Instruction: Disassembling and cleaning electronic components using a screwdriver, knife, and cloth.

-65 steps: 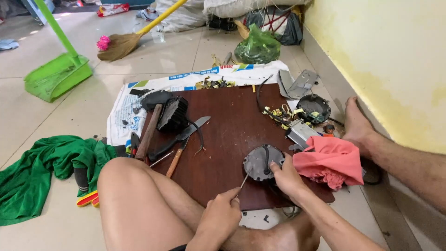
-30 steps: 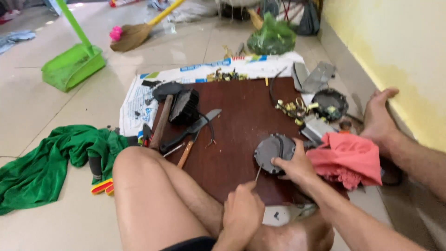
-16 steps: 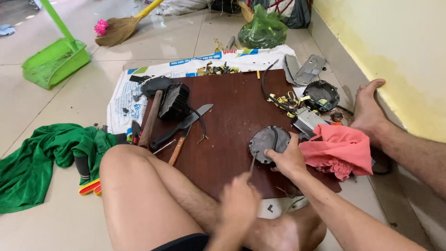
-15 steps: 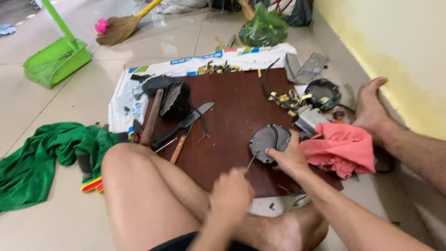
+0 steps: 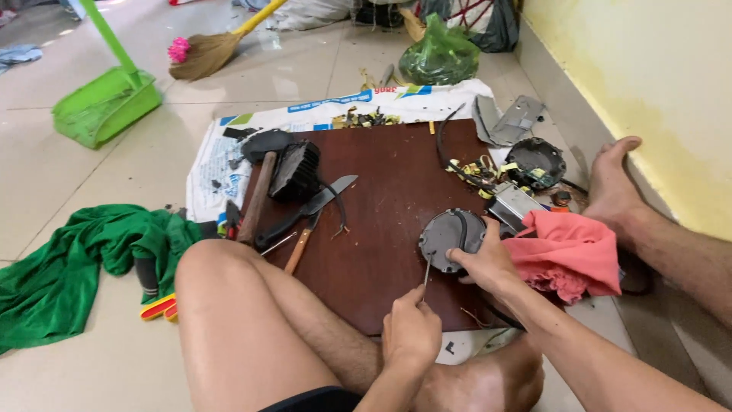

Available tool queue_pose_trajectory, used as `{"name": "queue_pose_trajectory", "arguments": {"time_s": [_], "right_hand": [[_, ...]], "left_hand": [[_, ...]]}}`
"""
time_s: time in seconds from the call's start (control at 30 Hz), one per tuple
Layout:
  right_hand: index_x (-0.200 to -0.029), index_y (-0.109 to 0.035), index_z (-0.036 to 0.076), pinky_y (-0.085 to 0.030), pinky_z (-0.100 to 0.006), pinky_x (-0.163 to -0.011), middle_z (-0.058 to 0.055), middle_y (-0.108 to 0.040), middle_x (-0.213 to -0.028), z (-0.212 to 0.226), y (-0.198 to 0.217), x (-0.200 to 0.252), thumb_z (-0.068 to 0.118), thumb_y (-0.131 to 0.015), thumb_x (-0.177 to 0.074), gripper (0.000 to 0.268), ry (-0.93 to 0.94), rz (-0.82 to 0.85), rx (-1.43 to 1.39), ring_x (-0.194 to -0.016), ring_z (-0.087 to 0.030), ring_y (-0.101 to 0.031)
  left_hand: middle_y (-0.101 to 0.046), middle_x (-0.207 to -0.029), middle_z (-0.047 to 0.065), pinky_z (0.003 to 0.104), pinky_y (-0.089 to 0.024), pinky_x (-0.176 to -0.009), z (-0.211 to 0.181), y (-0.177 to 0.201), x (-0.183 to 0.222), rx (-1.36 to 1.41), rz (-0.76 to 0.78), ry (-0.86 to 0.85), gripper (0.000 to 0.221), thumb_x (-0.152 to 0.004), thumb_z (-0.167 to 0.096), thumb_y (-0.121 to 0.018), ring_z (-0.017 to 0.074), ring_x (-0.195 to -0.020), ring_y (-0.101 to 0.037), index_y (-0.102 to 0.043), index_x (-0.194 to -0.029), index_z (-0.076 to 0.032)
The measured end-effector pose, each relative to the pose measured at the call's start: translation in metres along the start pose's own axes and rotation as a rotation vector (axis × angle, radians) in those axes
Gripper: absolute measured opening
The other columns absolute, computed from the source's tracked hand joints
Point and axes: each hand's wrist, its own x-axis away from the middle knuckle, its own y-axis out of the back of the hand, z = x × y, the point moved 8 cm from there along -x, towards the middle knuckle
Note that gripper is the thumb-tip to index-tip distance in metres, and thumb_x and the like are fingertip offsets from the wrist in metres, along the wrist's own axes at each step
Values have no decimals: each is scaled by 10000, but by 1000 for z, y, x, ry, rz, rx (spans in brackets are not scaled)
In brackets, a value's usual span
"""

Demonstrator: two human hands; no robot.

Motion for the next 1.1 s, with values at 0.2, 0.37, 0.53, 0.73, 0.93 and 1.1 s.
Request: {"name": "queue_pose_trajectory", "arguments": {"time_s": [0.2,0.37,0.53,0.73,0.93,1.1], "right_hand": [[-1568,-215,164,-631,-406,-568,-218,-593,-1295,-13,1,1,133,-780,-836,925,-38,-108,-16,-820,-351,-715],[-1548,-255,127,-666,-431,-608,-206,-600,-1326,-13,1,6,118,-805,-810,920,8,-157,48,-971,-369,-719],[-1570,-287,60,-517,-462,-1044,-255,-581,-1399,-32,0,2,249,-837,-743,1011,242,-152,230,-1225,-396,-655],[-1554,-301,118,-643,-399,-547,-200,-611,-1319,-16,6,-4,126,-865,-774,962,-17,23,121,-890,-339,-729],[-1550,-386,116,-540,-407,-1045,-197,-674,-1331,-19,-6,-19,263,-890,-702,997,-17,211,500,-1196,-334,-694],[-1626,-382,218,-451,-535,-1187,-312,-552,-1471,-6,-15,-7,525,-950,-684,1142,-34,76,513,-1442,-449,-519]], "left_hand": [[-715,-1421,-84,328,-541,-1090,9,-50,-8,278,-79,80,487,-1021,-258,-430,191,-1289,-687,-625,-1463,-321],[-754,-1353,-17,364,-580,-1009,14,-42,-26,389,-261,-2,472,-1005,-224,-479,244,-1177,-744,-656,-1437,-293],[-716,-1407,19,380,-542,-1070,-14,35,-10,203,-205,-107,485,-1007,-260,-456,267,-1263,-695,-641,-1455,-259],[-790,-1222,-2,319,-601,-844,-23,64,14,-324,106,-65,509,-984,-285,-477,175,-826,-762,-635,-1467,-270],[-741,-1252,140,486,-569,-1020,-32,69,3,-559,-3,-251,454,-948,-235,-502,398,-1158,-703,-712,-1350,-219],[-757,-1089,303,639,-596,-867,-59,71,6,-753,31,-270,381,-939,-125,-556,484,-1096,-726,-774,-1243,-52]]}}
